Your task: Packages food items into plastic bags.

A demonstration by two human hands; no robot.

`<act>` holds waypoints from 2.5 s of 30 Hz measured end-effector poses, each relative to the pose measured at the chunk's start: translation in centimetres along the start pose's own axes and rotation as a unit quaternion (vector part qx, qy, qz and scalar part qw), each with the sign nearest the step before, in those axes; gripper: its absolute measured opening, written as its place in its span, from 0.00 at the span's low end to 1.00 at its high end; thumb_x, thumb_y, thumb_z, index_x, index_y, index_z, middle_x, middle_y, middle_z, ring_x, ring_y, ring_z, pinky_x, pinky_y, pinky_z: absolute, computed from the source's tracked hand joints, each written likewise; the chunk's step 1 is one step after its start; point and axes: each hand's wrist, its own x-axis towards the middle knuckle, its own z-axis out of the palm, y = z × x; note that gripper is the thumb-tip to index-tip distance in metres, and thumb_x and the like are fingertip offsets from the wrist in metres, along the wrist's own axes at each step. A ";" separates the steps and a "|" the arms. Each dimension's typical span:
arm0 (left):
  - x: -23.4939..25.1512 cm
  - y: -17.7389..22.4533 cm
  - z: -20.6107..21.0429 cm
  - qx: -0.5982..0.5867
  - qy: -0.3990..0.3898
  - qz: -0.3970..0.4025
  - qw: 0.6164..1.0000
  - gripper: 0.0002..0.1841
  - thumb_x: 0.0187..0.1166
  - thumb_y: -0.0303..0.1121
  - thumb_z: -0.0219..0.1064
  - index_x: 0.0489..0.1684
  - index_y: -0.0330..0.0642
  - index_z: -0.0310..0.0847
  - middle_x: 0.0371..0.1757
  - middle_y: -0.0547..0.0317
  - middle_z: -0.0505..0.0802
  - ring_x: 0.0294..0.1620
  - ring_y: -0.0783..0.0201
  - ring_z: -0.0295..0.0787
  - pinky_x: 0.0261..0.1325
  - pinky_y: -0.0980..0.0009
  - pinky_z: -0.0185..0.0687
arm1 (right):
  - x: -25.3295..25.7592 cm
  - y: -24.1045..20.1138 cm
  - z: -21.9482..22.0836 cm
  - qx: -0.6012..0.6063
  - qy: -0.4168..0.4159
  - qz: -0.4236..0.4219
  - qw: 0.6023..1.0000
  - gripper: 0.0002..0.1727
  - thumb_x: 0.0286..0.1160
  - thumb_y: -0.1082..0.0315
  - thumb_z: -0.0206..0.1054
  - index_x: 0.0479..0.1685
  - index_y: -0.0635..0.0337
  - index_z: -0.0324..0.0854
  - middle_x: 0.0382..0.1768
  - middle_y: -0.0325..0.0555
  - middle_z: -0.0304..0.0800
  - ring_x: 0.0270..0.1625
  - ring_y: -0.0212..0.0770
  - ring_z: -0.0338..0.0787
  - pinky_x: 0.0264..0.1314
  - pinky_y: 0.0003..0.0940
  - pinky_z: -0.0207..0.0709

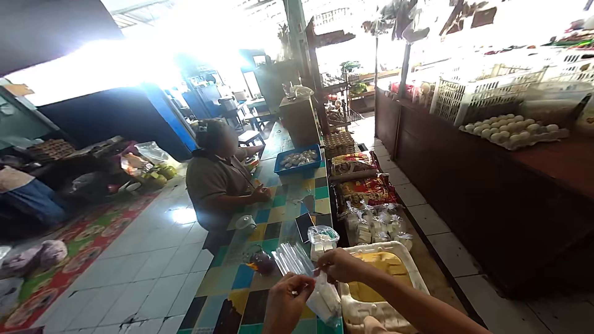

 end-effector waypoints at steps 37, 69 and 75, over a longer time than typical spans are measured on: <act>8.0 13.4 -11.1 -0.195 -0.076 0.314 0.926 0.17 0.91 0.31 0.47 0.33 0.49 0.81 0.32 0.80 0.87 0.40 0.86 0.81 0.51 0.83 0.77 | -3.1 -23.3 -10.6 0.382 0.187 -0.291 0.857 0.23 0.96 0.65 0.38 0.25 0.46 0.67 0.08 0.23 0.60 0.11 0.22 0.64 0.18 0.17 0.66; 3.8 10.8 -5.9 -0.359 0.012 0.282 0.890 0.14 0.86 0.20 0.46 0.39 0.24 0.80 0.45 0.56 0.92 0.56 0.77 0.84 0.65 0.75 0.76 | -2.3 2.0 3.8 0.500 -0.005 -0.233 0.834 0.22 0.78 0.47 0.69 0.65 0.45 0.88 0.62 0.34 0.94 0.56 0.24 0.93 0.53 0.15 0.84; 4.7 11.0 -2.6 -0.356 0.163 0.186 0.901 0.17 0.90 0.22 0.44 0.42 0.24 0.81 0.51 0.48 0.94 0.59 0.69 0.87 0.69 0.68 0.78 | -5.6 -0.1 8.0 0.257 0.373 -0.081 0.888 0.42 0.67 0.69 0.77 0.71 0.94 0.58 0.63 0.51 0.83 0.65 0.13 0.80 0.72 0.13 0.73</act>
